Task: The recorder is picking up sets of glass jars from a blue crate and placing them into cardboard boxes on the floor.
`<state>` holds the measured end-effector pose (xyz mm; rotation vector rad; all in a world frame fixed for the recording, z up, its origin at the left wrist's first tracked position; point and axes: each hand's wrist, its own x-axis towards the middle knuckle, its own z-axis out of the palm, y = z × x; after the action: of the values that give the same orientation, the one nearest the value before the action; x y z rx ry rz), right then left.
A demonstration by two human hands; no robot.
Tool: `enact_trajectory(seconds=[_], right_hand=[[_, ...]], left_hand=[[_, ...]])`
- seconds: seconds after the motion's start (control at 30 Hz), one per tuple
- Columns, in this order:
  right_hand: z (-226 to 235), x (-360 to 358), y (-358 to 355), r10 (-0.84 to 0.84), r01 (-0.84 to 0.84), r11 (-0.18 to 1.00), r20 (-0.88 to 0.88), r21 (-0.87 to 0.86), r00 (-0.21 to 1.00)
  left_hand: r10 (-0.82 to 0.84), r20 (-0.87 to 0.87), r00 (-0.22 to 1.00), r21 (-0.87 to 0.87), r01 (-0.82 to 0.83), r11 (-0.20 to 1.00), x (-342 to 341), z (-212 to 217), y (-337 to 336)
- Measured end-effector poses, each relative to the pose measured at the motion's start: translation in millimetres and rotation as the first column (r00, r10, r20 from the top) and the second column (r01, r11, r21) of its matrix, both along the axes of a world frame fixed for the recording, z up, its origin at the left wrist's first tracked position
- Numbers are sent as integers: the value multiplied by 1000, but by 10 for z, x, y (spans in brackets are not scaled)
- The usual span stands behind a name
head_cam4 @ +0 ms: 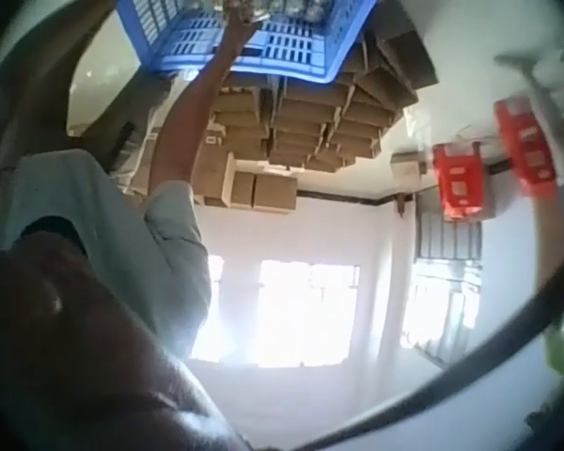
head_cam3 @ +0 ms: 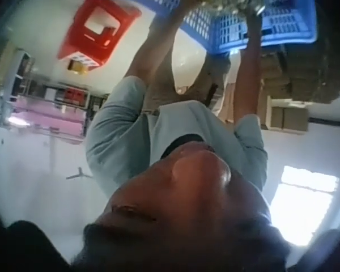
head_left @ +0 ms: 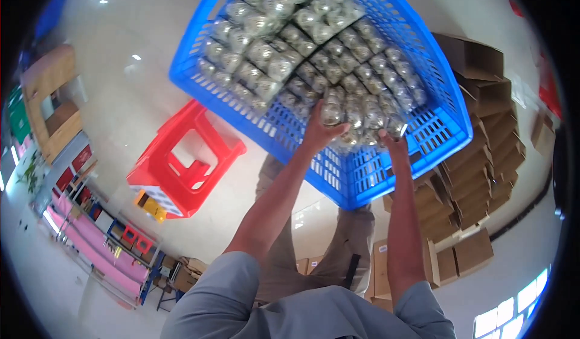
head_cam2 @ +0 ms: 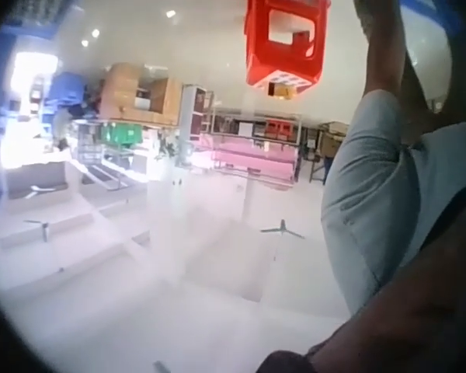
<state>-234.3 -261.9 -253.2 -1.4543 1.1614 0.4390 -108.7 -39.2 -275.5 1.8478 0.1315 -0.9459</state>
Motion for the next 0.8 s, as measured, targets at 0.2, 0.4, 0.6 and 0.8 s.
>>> enact_trajectory(seconds=[0.2, 0.4, 0.6, 0.8], right_hand=[[215, 188, 262, -58, 57, 998, 63, 21, 996], [708, -668, 216, -98, 133, 953, 140, -274, 985], [2022, -1211, 1035, -580, 589, 802, 377, 105, 722], [2415, -2491, 1197, -867, 891, 437, 320, 122, 382]], left_hand=[[72, -100, 992, -45, -76, 996, 8, 248, 156], [-171, 22, 985, -67, 172, 983, -328, 916, -32], [-207, -175, 962, -123, 188, 975, -447, 2409, 77], [-728, 69, 682, -213, 723, 658, -1370, 2620, -908]])
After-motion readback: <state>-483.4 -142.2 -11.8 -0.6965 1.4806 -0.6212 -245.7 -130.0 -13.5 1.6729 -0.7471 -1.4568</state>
